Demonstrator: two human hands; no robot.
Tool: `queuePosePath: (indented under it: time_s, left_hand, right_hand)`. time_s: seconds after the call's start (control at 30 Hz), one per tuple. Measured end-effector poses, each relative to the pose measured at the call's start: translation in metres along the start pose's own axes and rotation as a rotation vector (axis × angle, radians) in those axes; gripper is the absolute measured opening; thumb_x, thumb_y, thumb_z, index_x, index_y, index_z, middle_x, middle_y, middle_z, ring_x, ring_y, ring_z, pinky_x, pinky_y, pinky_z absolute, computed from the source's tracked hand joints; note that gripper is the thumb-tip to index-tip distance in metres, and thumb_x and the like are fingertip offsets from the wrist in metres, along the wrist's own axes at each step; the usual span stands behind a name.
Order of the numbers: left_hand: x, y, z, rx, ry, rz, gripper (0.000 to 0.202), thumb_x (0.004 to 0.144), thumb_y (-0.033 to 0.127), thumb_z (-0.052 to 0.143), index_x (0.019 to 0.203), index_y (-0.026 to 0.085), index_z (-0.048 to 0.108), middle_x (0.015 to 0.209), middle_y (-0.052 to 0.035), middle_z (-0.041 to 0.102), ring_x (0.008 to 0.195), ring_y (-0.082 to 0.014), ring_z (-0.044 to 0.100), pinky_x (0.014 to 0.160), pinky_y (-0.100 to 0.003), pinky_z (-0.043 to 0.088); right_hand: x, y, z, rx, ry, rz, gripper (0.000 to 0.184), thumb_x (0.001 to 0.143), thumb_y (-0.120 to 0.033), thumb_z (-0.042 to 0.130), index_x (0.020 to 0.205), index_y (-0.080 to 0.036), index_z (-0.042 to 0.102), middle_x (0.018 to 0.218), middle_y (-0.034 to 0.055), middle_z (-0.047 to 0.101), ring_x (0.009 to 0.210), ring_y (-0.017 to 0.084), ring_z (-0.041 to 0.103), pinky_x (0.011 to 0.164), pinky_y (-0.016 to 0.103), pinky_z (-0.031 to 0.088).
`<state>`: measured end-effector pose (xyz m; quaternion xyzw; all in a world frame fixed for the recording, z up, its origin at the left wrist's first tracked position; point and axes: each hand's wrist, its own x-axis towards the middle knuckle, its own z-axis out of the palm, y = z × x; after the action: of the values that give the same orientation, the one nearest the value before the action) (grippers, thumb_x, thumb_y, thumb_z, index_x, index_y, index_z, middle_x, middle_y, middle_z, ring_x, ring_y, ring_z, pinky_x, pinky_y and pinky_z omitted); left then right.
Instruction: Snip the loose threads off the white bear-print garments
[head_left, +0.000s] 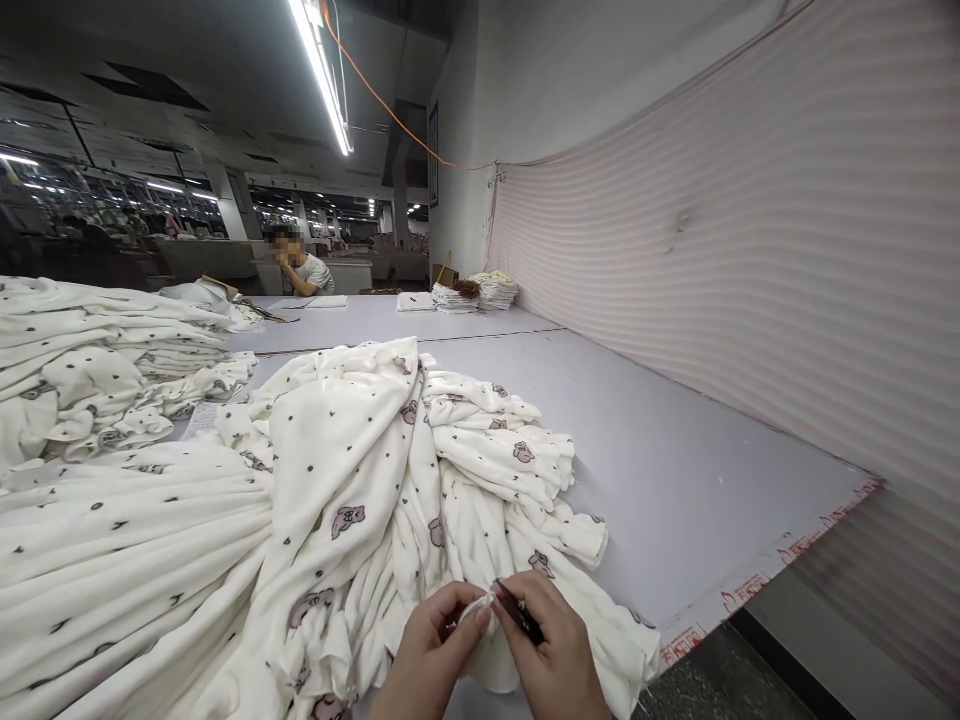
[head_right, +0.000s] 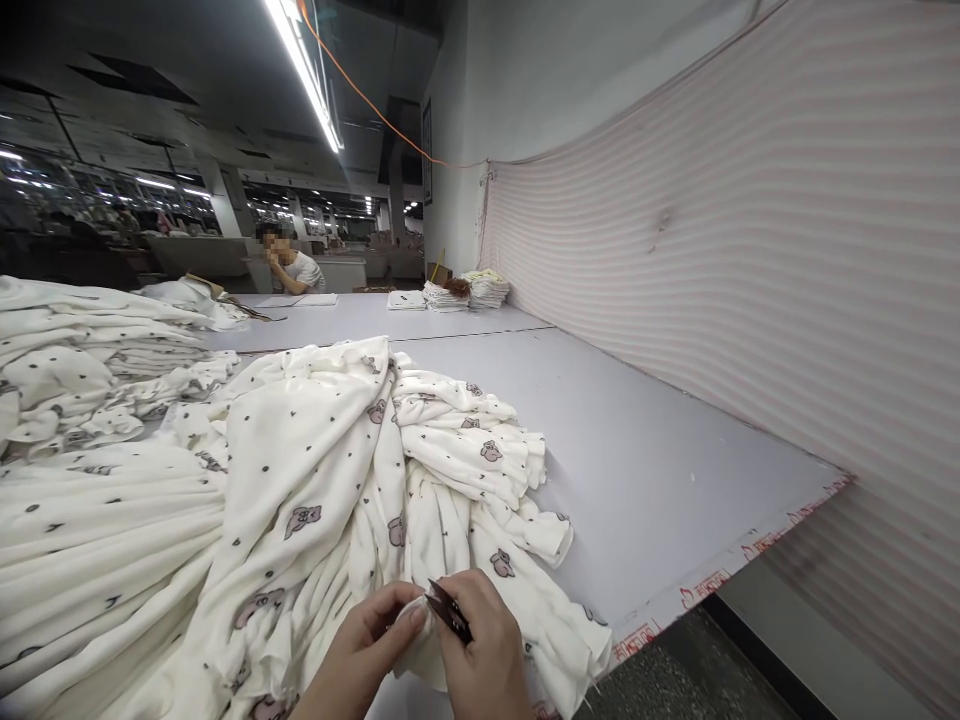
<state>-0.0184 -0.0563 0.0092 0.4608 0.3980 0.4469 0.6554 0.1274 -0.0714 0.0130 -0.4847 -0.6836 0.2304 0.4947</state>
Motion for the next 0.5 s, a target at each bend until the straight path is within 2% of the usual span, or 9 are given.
queuePosePath:
  time_s: [0.17,0.27,0.4,0.5]
  left_hand:
    - [0.001,0.000,-0.001,0.205,0.044,0.027,0.036,0.074,0.052,0.066,0.076,0.016,0.065,0.063,0.0025,0.051,0.059,-0.0109,0.040,0.052,-0.021,0.029]
    - [0.003,0.002,0.000,0.154,0.053,-0.012,0.039,0.072,0.054,0.067,0.080,0.016,0.068,0.063,0.0021,0.052,0.059,-0.0112,0.042,0.051,-0.021,0.030]
    - [0.004,0.004,0.001,0.019,0.116,-0.055,0.041,0.067,0.053,0.073,0.083,0.015,0.071,0.062,0.0003,0.059,0.057,-0.0111,0.045,0.050,-0.020,0.030]
    - [0.004,0.006,0.003,-0.078,0.178,-0.085,0.043,0.063,0.052,0.076,0.084,0.015,0.072,0.063,0.0004,0.061,0.056,-0.0101,0.044,0.050,-0.020,0.029]
  right_hand:
    - [0.002,0.002,0.006,-0.027,0.015,0.154,0.017,0.091,-0.034,0.047,0.083,-0.021,0.055,0.068,-0.0016,0.059,0.063,0.015,0.057,0.060,0.023,0.041]
    - [0.005,0.000,0.004,0.030,0.038,0.241,0.025,0.090,-0.042,0.049,0.078,-0.021,0.055,0.065,-0.0020,0.057,0.061,0.014,0.056,0.058,0.021,0.043]
    - [0.000,0.000,-0.004,0.026,0.116,0.188,0.024,0.082,-0.043,0.061,0.095,-0.023,0.063,0.087,0.0024,0.065,0.082,0.019,0.063,0.071,0.022,0.049]
    - [-0.012,0.002,-0.008,-0.076,0.082,0.110,0.025,0.085,-0.042,0.057,0.104,-0.027,0.064,0.090,0.0019,0.066,0.080,0.018,0.065,0.067,0.021,0.050]
